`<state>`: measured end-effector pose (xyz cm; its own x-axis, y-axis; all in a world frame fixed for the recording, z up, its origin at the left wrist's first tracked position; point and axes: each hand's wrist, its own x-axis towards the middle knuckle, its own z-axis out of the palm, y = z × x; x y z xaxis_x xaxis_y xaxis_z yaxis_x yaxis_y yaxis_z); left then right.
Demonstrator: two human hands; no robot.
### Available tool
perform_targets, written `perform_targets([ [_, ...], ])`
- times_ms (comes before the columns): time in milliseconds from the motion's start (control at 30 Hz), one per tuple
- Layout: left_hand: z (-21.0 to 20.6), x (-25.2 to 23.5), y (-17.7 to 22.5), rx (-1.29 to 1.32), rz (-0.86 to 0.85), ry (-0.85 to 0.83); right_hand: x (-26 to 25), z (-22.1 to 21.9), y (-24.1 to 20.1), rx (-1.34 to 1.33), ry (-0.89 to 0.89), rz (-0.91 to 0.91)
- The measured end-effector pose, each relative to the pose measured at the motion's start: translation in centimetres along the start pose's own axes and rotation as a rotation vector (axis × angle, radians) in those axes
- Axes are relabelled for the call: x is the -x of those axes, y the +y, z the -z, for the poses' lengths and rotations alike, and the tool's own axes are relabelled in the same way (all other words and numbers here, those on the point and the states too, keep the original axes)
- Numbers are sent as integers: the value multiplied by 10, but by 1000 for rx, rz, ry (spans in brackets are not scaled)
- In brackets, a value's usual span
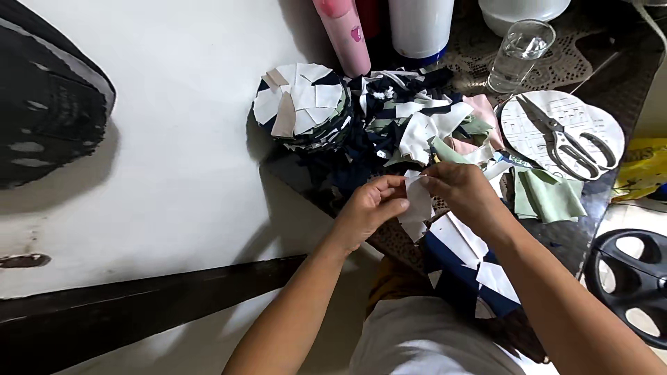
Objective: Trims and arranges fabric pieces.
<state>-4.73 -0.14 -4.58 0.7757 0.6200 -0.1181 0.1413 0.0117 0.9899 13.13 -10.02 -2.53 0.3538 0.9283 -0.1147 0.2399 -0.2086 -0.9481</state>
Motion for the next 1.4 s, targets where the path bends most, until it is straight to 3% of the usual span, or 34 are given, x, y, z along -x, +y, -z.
perform_targets([
  [200,-28,0,5,115,-3,79,16,10,4,-251,26,-46],
  [367,-49,2,11,190,47,6,47,31,12,-347,66,-17],
  [467,-69,8,9,372,238,-113,72,47,20,-291,74,125],
  [600,-96,20,4,787,539,-512,117,60,44,-127,103,320],
  [667,-109,26,5,847,553,-513,139,57,62,-47,214,385],
  [800,-134,31,11,641,510,-350,174,42,89,216,469,462],
  [867,-138,29,7,518,443,-374,187,36,96,242,512,480],
  [1000,-137,24,1,101,147,-500,199,43,100,144,592,405],
  [1100,-138,22,7,-279,-31,-605,197,51,95,84,505,269],
  [1233,-140,23,16,-589,-208,-687,194,54,89,22,288,140],
  [1400,-138,20,21,-669,-167,-645,196,46,91,113,321,43],
])
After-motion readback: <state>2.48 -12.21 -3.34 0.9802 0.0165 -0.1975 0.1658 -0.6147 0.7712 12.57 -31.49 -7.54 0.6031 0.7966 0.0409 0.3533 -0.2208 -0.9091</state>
